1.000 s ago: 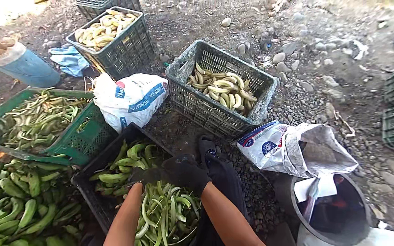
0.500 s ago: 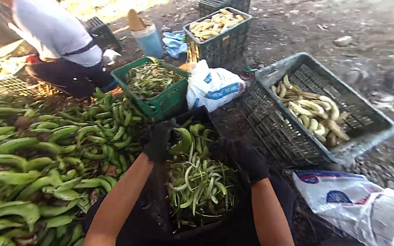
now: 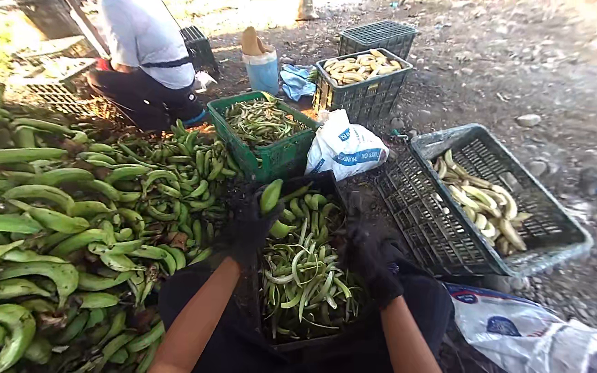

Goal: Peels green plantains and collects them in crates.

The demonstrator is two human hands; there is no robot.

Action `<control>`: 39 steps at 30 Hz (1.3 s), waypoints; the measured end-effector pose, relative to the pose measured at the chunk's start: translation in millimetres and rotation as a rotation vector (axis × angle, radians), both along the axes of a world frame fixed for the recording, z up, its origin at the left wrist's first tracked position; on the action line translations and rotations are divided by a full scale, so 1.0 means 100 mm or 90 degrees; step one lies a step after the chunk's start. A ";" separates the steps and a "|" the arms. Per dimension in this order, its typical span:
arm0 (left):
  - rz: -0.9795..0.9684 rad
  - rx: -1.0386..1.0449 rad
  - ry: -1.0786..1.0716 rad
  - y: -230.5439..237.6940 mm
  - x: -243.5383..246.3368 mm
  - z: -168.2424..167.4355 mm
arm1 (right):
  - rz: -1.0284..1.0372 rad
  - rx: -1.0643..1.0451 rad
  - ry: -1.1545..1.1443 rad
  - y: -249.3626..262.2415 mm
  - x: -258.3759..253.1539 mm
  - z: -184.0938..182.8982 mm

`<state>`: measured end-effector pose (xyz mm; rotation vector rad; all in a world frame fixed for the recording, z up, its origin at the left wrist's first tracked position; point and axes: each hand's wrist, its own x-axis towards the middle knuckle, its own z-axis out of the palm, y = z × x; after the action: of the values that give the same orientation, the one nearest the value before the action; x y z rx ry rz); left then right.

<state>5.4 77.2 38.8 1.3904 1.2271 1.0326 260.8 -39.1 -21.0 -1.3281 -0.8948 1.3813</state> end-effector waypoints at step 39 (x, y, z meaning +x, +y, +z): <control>-0.148 0.085 -0.137 -0.35 0.08 -0.41 | 0.035 -0.154 -0.067 -0.33 -1.21 -0.33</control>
<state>13.3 42.1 -2.4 1.4434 0.8319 1.0823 139.9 -72.4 -54.2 -1.5813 -0.8585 1.5095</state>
